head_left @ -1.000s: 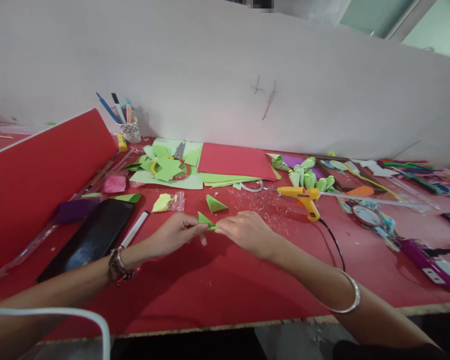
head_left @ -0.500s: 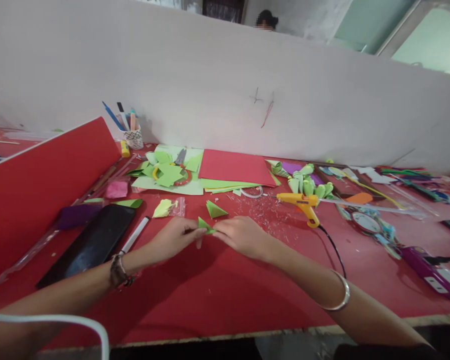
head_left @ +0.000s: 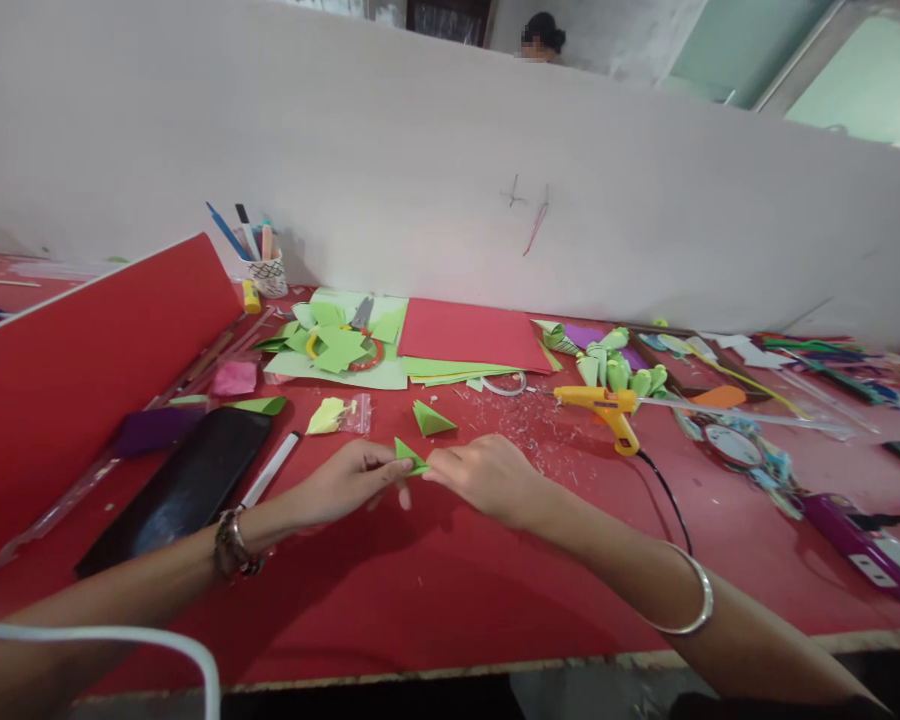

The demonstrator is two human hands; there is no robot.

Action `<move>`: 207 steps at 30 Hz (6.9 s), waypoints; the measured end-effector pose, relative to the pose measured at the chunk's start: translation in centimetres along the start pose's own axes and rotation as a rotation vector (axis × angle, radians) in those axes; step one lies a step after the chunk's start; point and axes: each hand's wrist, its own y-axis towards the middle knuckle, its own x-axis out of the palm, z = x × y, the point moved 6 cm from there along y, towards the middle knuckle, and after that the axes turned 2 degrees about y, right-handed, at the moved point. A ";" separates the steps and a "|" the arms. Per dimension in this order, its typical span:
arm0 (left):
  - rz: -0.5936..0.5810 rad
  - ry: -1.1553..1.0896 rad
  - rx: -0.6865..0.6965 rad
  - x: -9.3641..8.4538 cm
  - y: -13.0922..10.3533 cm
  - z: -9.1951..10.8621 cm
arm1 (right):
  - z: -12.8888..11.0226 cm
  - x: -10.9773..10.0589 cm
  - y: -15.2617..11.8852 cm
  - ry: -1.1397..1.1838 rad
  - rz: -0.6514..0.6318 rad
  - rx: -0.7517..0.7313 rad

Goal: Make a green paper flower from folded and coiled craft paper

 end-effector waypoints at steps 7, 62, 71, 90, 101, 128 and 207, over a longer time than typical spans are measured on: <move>0.090 0.530 0.315 0.0 -0.6 1.2 | 0.5 0.4 0.2 0.291 -0.156 0.039; -0.071 1.159 0.404 3.4 -1.5 3.2 | -0.4 2.7 0.1 0.995 -0.565 -0.081; -0.443 -0.045 -0.042 1.2 -0.3 1.0 | -1.8 -0.1 0.0 -0.071 0.027 -0.258; 0.021 1.444 0.665 3.1 -0.8 3.4 | 0.5 3.7 -0.2 1.175 -0.496 0.081; -0.481 -0.063 -0.116 1.6 0.2 0.4 | -1.2 0.5 -0.4 -0.116 0.049 -0.274; 0.024 1.406 0.605 1.6 0.2 2.0 | 0.8 2.7 0.0 0.996 -0.318 0.170; -0.164 0.317 0.242 0.7 4.7 2.3 | 5.2 2.8 -7.2 0.421 0.000 0.284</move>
